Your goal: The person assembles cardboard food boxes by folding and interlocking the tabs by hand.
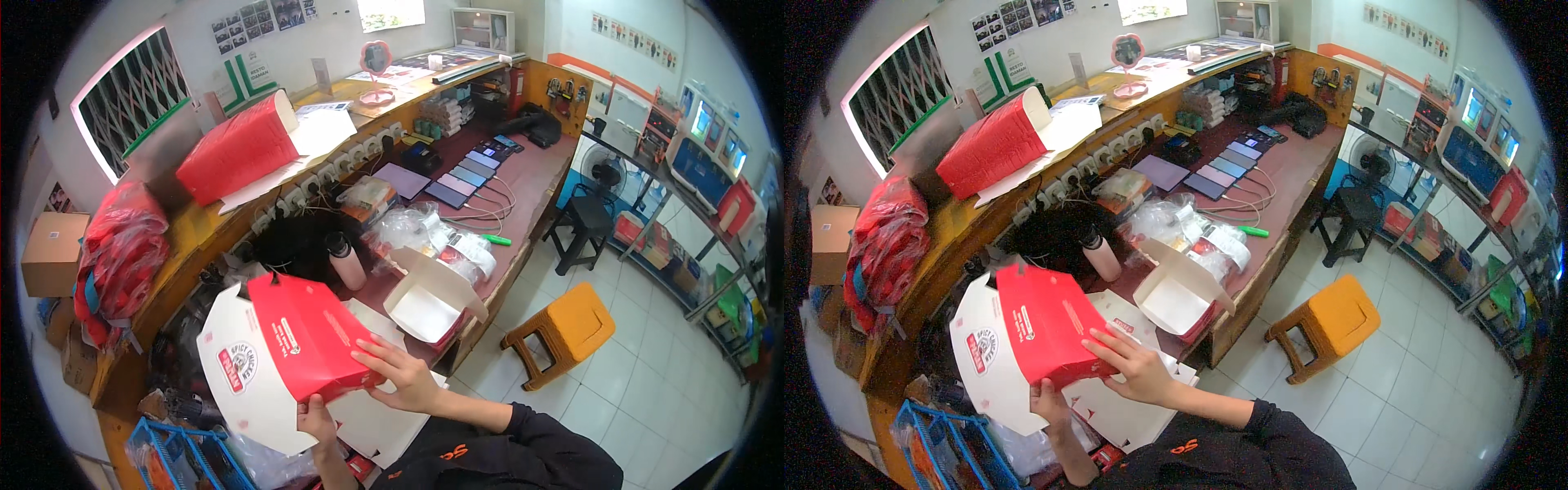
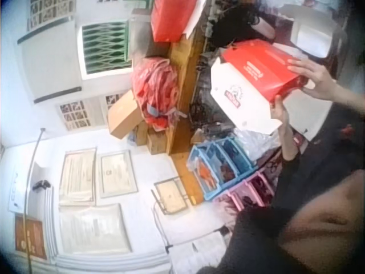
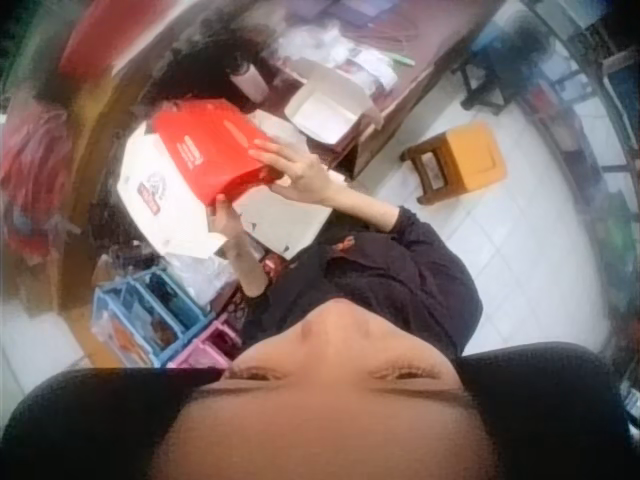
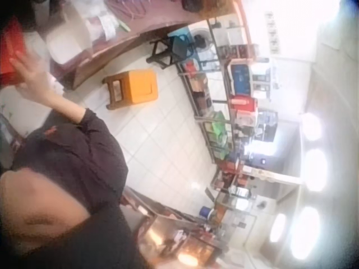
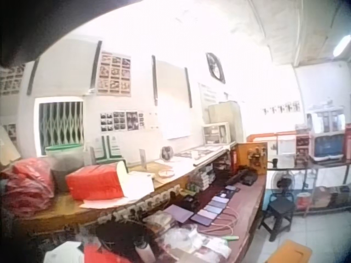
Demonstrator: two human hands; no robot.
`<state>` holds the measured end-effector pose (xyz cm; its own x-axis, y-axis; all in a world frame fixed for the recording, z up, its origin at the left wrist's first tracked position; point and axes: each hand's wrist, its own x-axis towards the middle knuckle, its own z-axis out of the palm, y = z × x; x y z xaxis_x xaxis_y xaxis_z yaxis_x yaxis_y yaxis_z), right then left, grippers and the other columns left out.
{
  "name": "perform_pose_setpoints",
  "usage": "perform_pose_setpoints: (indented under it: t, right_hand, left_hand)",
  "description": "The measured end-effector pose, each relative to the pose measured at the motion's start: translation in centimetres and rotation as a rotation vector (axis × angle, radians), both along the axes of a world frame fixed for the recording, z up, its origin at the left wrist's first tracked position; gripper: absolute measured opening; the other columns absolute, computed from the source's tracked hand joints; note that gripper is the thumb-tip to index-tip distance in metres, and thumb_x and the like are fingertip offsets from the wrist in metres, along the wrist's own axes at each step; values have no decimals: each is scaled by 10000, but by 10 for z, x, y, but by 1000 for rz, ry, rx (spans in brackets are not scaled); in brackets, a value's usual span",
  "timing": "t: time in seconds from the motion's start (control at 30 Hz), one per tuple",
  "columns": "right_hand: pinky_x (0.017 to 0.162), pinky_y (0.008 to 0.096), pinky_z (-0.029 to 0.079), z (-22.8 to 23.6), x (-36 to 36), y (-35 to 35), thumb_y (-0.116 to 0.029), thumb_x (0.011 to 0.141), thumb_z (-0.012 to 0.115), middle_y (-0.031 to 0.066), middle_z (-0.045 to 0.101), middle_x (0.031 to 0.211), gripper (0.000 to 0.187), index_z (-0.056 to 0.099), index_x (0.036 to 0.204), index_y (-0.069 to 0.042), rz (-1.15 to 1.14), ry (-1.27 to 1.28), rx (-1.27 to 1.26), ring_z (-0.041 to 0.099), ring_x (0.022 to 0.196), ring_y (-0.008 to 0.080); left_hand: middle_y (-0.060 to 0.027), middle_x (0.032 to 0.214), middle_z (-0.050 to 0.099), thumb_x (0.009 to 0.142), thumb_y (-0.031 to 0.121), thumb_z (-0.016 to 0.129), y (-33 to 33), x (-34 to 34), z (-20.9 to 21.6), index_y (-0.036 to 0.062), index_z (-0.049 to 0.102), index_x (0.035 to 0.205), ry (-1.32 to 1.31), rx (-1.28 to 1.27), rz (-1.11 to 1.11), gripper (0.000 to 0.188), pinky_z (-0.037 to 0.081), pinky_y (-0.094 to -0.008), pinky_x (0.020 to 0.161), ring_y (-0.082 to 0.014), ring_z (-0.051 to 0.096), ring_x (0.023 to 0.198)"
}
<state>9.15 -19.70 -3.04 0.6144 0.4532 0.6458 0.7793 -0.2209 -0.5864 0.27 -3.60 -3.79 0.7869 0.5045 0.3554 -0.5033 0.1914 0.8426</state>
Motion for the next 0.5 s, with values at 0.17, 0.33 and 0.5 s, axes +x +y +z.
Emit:
perform_pose_setpoints:
  t: [0.17,0.33,0.5]
  right_hand:
    - [871,375,462,10,-9,7,-158,652,705,133,445,1286,734,385,1312,-128,22,181,90,489,1110,342]
    - [998,361,319,-2,1,5,-319,780,613,162,303,1385,700,286,1366,-118,231,378,58,338,1244,329]
    - [1065,328,126,-28,45,-10,-413,889,447,131,182,1447,690,149,1401,-58,282,558,196,134,1344,239]
  left_hand:
    - [-133,1142,510,891,175,508,-35,36,-2,-27,400,1192,-7,84,153,378,397,-331,887,-219,508,1020]
    - [-117,1116,507,857,175,559,-48,40,11,-25,396,1157,19,52,165,396,376,-354,900,-212,507,994]
    - [-143,989,590,782,98,609,-36,17,24,-62,487,1048,-116,-197,-21,334,495,-316,737,-218,600,851]
